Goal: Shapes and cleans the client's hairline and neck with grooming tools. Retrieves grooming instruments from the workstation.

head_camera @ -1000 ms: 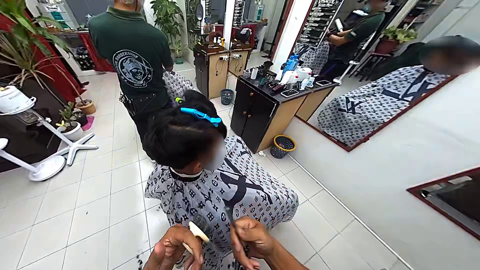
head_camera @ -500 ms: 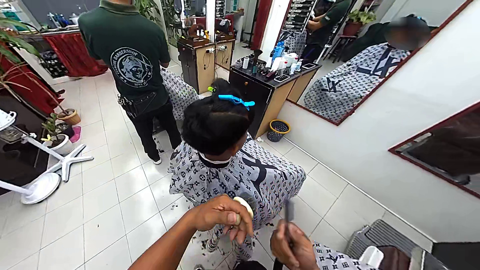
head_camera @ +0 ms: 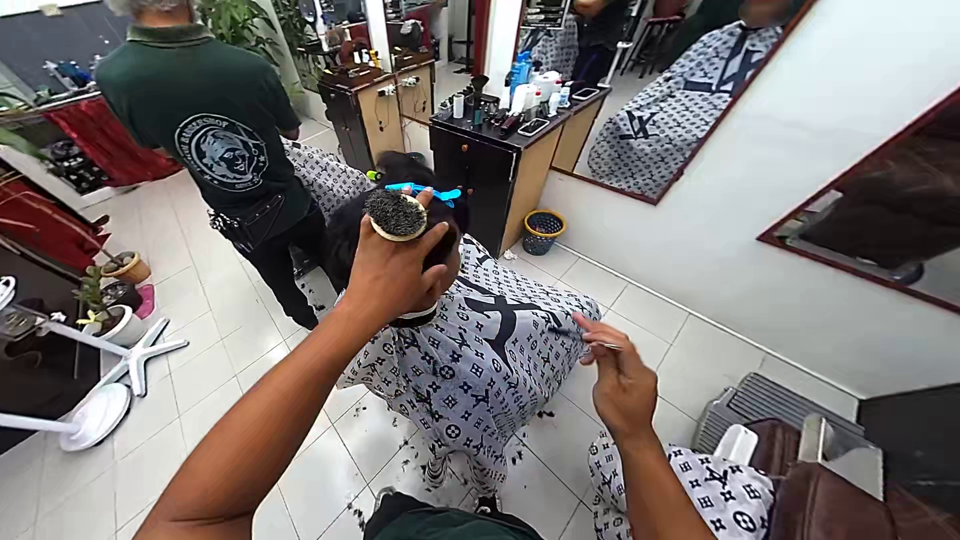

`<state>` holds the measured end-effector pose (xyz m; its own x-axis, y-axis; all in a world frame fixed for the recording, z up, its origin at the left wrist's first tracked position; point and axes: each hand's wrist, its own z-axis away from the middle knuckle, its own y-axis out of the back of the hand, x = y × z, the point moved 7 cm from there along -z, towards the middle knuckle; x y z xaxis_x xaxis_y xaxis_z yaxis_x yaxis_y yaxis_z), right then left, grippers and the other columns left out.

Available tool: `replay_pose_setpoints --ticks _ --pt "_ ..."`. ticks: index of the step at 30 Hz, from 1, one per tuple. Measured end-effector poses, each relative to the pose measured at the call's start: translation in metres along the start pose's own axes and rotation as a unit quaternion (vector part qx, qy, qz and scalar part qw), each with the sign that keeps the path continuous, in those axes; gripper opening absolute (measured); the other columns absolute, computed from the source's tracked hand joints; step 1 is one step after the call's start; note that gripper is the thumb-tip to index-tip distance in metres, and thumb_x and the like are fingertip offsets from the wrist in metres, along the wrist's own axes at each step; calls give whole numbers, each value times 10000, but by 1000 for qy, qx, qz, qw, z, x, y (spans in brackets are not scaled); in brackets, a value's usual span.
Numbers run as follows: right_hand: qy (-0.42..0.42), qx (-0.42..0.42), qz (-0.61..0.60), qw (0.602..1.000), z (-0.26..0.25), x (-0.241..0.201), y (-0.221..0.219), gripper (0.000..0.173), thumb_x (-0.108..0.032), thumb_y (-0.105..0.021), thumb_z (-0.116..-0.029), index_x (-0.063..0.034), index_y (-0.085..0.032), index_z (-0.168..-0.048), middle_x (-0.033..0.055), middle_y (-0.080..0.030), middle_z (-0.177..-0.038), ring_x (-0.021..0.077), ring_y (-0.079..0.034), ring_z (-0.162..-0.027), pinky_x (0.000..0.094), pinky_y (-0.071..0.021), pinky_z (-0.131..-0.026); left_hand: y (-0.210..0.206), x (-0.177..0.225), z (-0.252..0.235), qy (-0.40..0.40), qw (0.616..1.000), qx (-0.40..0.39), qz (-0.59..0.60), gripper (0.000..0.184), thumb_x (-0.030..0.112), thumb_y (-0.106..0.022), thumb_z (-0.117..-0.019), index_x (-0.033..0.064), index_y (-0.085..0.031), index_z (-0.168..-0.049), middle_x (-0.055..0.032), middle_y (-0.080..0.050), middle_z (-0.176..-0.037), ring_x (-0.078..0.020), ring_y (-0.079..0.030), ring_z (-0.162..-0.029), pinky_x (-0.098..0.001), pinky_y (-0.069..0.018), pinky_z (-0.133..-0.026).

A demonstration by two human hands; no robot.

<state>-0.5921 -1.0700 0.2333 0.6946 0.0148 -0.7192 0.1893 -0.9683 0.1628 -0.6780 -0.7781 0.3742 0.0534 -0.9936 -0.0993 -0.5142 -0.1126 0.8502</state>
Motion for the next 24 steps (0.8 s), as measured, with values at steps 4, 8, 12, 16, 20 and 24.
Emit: replay_pose_setpoints --ticks 4,8,12,16,20,24 --pt "-100 85 -344 930 -17 16 -19 183 -319 -492 -1082 -264 -665 -1055 -17 -723 -1243 202 -669 -1207 430 -571 -1001 -26 -14 -3 0 999 -45 -26 670 507 -737 -867 270 -574 -1472 -112 -323 -1664 -392 -254 -1535 -698 -237 -1123" --pt "-112 -33 -229 966 -5 20 -102 229 -136 -444 -1078 -82 -666 -1080 -12 -749 -1005 118 -715 -979 354 -590 -928 -25 -17 -3 -9 999 -31 -20 681 495 -759 -864 231 -581 -1466 -123 -332 -1658 -414 -256 -1528 -705 -214 -1130" --pt "-48 -109 -100 988 3 13 -176 229 -56 -561 -1012 84 -724 -1090 130 -745 -1020 128 -713 -960 301 -586 -906 -26 -25 -10 -14 998 -43 -31 677 525 -738 -869 250 -577 -1467 -104 -382 -1635 -402 -354 -1478 -684 -250 -1107" --pt "71 -99 -4 993 -3 10 -212 183 -110 -660 -967 10 -780 -1035 138 -764 -1030 214 -727 -999 353 -576 -946 -32 -34 -19 -16 997 -61 -41 657 557 -711 -870 297 -579 -1459 -100 -444 -1595 -373 -411 -1450 -661 -279 -1096" --pt "37 -47 9 998 -11 5 -222 161 -91 -697 -936 -3 -798 -1025 142 -764 -1020 233 -730 -988 371 -582 -934 -33 -37 -23 -20 998 -55 -31 642 558 -711 -872 292 -597 -1445 -106 -465 -1578 -373 -476 -1391 -652 -298 -1080" --pt "-116 34 -69 990 -13 13 -217 126 -37 -753 -887 24 -785 -992 133 -757 -989 155 -727 -937 305 -598 -868 -33 -38 -27 -19 997 -68 -26 654 560 -722 -863 296 -595 -1447 -104 -489 -1556 -363 -513 -1350 -653 -288 -1087"
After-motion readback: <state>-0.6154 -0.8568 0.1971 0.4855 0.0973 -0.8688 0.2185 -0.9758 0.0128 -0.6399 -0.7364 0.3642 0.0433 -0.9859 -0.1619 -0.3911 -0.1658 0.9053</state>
